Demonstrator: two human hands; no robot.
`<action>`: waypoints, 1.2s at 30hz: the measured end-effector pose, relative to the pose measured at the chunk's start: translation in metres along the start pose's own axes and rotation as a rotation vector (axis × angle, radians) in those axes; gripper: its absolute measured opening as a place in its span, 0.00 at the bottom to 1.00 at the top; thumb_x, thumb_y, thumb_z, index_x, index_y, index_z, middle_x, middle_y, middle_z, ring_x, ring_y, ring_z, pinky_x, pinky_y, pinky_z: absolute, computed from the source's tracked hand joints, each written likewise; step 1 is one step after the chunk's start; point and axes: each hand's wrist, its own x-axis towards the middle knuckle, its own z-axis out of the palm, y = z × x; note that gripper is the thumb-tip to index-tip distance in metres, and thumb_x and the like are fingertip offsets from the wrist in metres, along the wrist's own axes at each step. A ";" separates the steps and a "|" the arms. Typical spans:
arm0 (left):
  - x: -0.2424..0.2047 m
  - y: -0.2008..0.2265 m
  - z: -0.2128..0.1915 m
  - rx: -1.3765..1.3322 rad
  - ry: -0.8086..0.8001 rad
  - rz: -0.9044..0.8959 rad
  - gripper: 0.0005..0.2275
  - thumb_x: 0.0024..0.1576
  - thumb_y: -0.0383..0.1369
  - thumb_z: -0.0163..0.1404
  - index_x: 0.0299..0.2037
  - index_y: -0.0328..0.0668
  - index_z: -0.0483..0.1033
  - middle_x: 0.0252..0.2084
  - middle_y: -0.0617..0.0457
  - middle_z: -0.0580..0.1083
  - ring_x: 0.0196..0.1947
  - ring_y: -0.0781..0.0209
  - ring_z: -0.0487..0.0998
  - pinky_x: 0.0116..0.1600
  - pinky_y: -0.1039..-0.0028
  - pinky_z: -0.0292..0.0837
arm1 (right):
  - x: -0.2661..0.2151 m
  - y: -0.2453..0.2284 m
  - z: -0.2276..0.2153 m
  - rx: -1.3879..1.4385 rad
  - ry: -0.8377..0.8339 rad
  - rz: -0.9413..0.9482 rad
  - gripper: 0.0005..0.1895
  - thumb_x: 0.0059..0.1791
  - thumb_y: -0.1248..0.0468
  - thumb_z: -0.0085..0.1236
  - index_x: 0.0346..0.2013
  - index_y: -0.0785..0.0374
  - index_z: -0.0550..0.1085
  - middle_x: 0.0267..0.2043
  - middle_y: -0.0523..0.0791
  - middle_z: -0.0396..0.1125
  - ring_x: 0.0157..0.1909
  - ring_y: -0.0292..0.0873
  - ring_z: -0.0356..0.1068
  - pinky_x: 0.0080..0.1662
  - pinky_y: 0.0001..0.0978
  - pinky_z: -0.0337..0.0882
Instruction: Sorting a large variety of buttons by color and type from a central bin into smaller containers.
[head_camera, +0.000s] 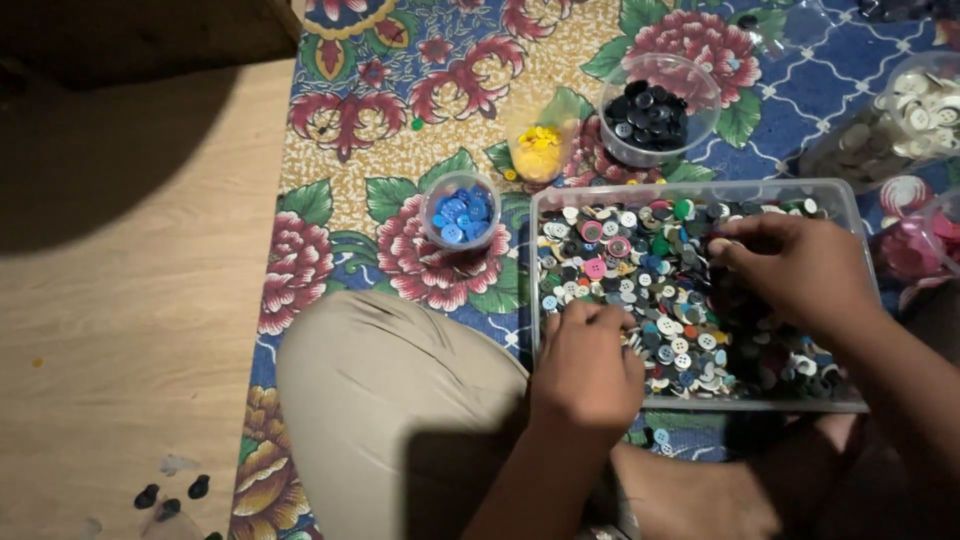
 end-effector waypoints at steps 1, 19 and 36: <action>0.003 0.001 0.002 -0.002 -0.008 0.002 0.14 0.53 0.27 0.52 0.50 0.44 0.79 0.52 0.45 0.70 0.52 0.46 0.70 0.56 0.58 0.68 | -0.002 0.006 0.000 -0.001 0.001 0.009 0.15 0.50 0.59 0.65 0.51 0.60 0.82 0.35 0.50 0.78 0.22 0.47 0.70 0.24 0.39 0.71; 0.093 0.042 0.035 0.248 -0.016 0.118 0.09 0.52 0.27 0.53 0.41 0.45 0.84 0.41 0.44 0.75 0.39 0.42 0.77 0.43 0.52 0.76 | -0.024 0.070 -0.009 0.712 -0.078 0.249 0.09 0.54 0.68 0.54 0.48 0.67 0.77 0.39 0.51 0.77 0.32 0.40 0.67 0.35 0.29 0.66; 0.107 0.025 0.023 0.414 -0.280 0.087 0.11 0.59 0.31 0.55 0.52 0.55 0.79 0.37 0.46 0.78 0.49 0.41 0.80 0.52 0.50 0.80 | -0.015 0.038 0.027 -0.094 0.003 -0.314 0.15 0.43 0.59 0.67 0.45 0.48 0.84 0.45 0.45 0.75 0.48 0.57 0.76 0.50 0.51 0.76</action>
